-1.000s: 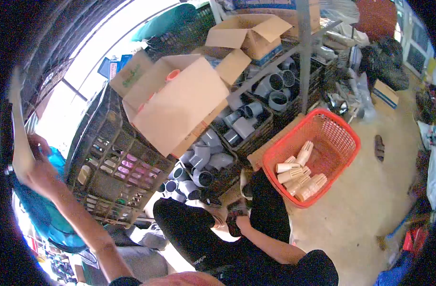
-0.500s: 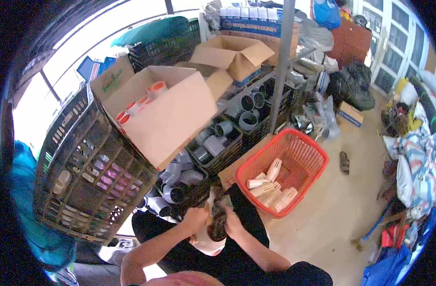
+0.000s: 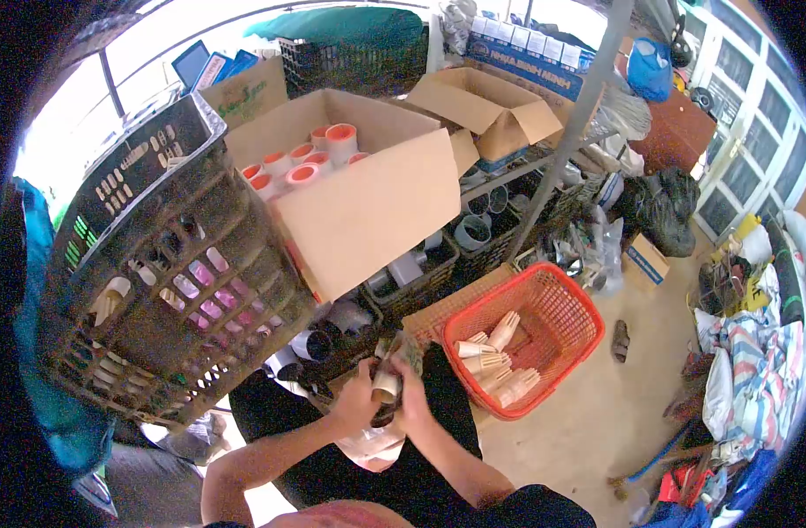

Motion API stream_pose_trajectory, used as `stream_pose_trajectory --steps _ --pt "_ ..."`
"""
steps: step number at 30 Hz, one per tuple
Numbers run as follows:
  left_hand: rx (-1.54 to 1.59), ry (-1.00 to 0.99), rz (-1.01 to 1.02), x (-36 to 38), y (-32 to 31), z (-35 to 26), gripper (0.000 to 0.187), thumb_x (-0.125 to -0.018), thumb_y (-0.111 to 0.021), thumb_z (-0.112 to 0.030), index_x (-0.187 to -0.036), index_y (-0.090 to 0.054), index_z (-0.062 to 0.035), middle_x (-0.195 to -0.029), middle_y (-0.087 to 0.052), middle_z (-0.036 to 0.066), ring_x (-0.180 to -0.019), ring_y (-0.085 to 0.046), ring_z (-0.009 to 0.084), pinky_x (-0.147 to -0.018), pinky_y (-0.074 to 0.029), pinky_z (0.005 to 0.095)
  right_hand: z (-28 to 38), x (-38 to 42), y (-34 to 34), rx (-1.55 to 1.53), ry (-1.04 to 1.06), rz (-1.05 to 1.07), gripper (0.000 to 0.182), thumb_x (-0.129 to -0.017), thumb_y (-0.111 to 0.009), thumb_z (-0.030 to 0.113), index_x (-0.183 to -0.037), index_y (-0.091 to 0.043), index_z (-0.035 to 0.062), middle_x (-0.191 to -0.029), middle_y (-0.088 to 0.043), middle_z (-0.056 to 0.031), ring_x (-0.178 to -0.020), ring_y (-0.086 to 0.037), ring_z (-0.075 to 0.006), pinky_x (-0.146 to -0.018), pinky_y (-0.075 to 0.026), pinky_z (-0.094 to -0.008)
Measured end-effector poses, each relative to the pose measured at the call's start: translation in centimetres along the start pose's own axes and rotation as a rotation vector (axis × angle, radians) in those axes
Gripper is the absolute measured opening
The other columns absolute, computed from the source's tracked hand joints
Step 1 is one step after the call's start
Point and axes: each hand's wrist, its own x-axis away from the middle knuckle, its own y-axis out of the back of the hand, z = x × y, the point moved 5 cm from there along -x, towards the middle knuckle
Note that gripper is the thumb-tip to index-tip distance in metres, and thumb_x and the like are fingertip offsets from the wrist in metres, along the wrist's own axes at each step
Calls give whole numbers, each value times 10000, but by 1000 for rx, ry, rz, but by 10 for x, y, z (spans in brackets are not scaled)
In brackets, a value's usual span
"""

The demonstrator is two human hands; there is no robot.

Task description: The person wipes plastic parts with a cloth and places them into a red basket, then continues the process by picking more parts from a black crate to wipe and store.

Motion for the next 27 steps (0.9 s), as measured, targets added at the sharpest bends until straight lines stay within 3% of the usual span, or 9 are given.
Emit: stream_pose_trajectory --steps 5,8,14,16,18,20,22,26,27 --pt "353 -42 71 -2 -19 -4 703 -791 -535 -29 -1370 -138 -41 -878 -617 247 -742 -648 347 -660 -520 440 36 1 -10 -135 -72 69 470 -807 -509 530 -926 -584 81 -688 -606 -94 -418 -537 -237 -298 -416 -350" --pt "1136 354 414 -11 -45 22 594 -827 -515 -31 -1345 -226 -1 -878 -628 213 -726 -662 277 -611 -550 363 13 11 1 53 -31 44 390 -786 -603 421 -957 -574 72 -776 -624 -82 -605 -607 -218 -490 -502 -313" --pt "566 217 438 -7 4 -25 664 -784 -687 -201 -1285 -327 44 -787 -644 174 -738 -661 267 -597 -543 347 62 17 -4 -210 206 84 389 -783 -552 307 -1061 -539 34 -963 -617 -121 -876 -609 -259 -775 -501 -365" --pt "1 -268 341 -13 25 -24 670 -793 -661 -204 -1312 -305 26 -791 -654 165 -743 -647 340 -688 -532 393 79 19 6 -224 295 60 415 -785 -544 340 -1068 -539 36 -988 -616 -116 -877 -608 -268 -788 -497 -378" --pt "-153 -31 393 -20 26 -6 615 -814 -621 -206 -1318 -341 8 -977 -635 182 -893 -602 396 -820 -484 433 83 33 2 -203 322 80 425 -775 -553 355 -1070 -542 50 -997 -615 -109 -892 -605 -270 -793 -493 -399" --pt "-258 -181 -152 -26 28 6 504 -765 -649 -149 -1201 -469 27 -1026 -588 246 -944 -575 410 -812 -472 423 80 49 -3 -151 274 33 427 -764 -554 353 -1070 -542 56 -953 -609 -103 -877 -600 -268 -767 -494 -423" --pt "-204 -97 67 -24 9 5 571 -895 -510 -276 -1380 -304 -54 -1391 -364 188 -1204 -440 355 -962 -399 426 63 50 12 -32 265 19 436 -749 -558 318 -1097 -534 57 -866 -582 -89 -791 -588 -248 -705 -511 -411" --pt "854 -158 185 -10 -25 13 674 -927 -385 -525 -1428 -249 -96 -1400 -369 87 -1260 -379 244 -1032 -313 332 49 32 -10 473 252 114 332 -756 -672 141 -1055 -586 25 -964 -623 -63 -845 -610 -171 -737 -498 -311" --pt "1139 151 251 -19 -31 16 690 -922 -393 -537 -1429 -246 -91 -1385 -384 90 -1249 -386 243 -1036 -304 330 47 29 -15 538 298 139 355 -773 -656 137 -1095 -561 21 -993 -607 -72 -909 -593 -184 -784 -482 -316"
